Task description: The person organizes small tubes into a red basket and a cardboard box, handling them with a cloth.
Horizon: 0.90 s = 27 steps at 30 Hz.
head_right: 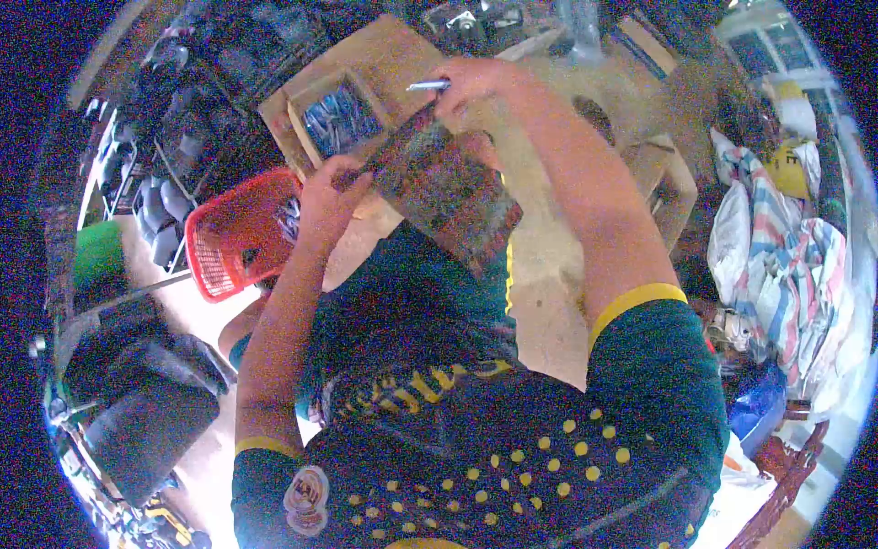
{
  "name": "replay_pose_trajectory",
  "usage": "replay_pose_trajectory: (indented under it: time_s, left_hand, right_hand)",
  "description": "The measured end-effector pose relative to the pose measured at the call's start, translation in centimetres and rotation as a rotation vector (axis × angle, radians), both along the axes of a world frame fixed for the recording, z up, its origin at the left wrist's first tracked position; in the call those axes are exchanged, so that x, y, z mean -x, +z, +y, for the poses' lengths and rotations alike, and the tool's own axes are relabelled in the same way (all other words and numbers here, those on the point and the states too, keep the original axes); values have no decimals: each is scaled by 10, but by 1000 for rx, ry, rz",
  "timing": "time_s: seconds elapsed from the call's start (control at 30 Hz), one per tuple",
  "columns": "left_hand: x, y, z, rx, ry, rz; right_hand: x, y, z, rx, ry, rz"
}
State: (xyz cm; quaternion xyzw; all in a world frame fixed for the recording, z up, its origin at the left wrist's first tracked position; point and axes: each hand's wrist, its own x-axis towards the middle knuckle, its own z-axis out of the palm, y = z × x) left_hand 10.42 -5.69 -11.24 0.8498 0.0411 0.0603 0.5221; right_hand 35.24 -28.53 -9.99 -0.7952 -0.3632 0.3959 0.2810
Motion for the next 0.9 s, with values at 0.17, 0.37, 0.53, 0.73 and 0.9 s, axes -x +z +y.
replay_pose_trajectory:
  time_s: [0.17,0.37,0.53,0.73,0.9]
  left_hand:
    - [21,32,-40,-91,-209,-124]
    - [37,30,-70,-145,-499,-276]
    - [38,25,-73,-218,-712,-301]
    - [43,20,-70,-330,-831,-297]
    - [46,22,-74,-341,-859,-291]
  right_hand:
    - [48,16,-60,-88,-21,-322]
    - [110,10,-108,-146,-202,-161]
    - [135,-26,-130,-211,-339,-94]
    - [157,-54,-131,-318,-434,53]
    - [168,-77,-135,-346,-436,104]
